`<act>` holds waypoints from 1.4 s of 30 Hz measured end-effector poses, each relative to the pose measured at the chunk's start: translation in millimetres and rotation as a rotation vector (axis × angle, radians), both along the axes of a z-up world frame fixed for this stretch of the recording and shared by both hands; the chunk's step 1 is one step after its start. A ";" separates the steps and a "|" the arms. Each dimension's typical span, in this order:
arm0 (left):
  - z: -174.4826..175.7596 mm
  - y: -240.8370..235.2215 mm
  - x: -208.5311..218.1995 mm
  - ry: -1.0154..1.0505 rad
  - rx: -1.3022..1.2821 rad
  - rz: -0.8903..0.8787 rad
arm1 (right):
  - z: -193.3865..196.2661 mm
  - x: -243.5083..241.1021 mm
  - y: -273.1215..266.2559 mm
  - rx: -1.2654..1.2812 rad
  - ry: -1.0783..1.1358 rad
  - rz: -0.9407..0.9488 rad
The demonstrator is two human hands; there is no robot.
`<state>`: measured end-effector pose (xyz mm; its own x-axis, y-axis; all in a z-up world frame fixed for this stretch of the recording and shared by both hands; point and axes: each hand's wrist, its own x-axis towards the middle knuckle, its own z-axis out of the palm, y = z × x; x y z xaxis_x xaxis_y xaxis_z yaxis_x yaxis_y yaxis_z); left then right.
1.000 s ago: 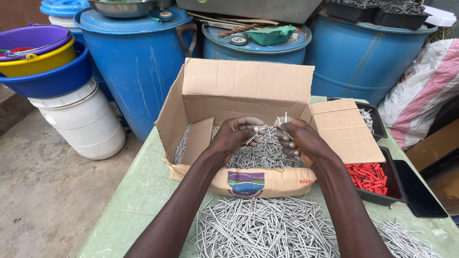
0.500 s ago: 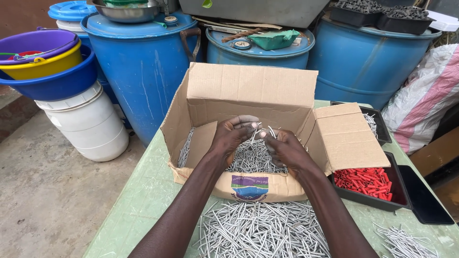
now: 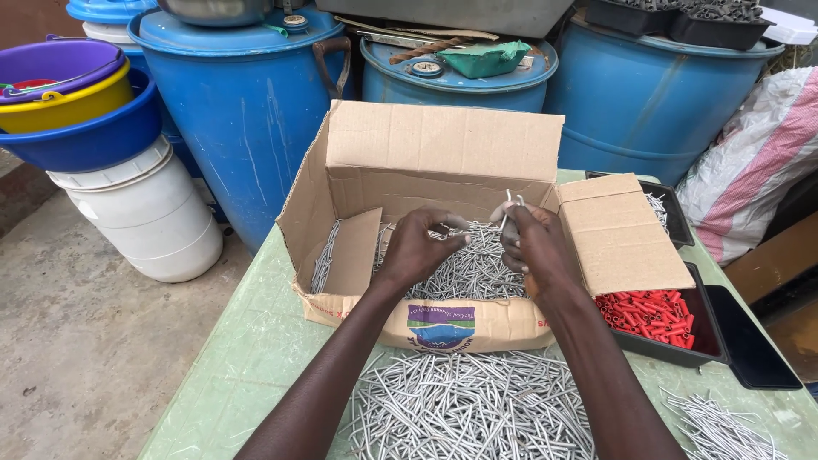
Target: The person repeatedly scoops silver nails from a cardboard box with both hands, separates them, and places them on a green table. The hands continue to gather and sort the nails throughout the clip.
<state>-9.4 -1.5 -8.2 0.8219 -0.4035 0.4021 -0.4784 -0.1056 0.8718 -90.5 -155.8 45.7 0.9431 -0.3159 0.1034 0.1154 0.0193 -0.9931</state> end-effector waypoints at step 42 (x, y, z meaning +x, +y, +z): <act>-17.6 -20.4 -13.3 -0.260 0.748 -0.056 | -20.8 14.6 -17.6 0.379 -0.043 0.088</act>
<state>-22.7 -21.9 -25.8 0.7092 -0.6805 0.1843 -0.6789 -0.5886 0.4390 -75.9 -173.5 25.0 0.9655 -0.2579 0.0351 0.1386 0.3951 -0.9081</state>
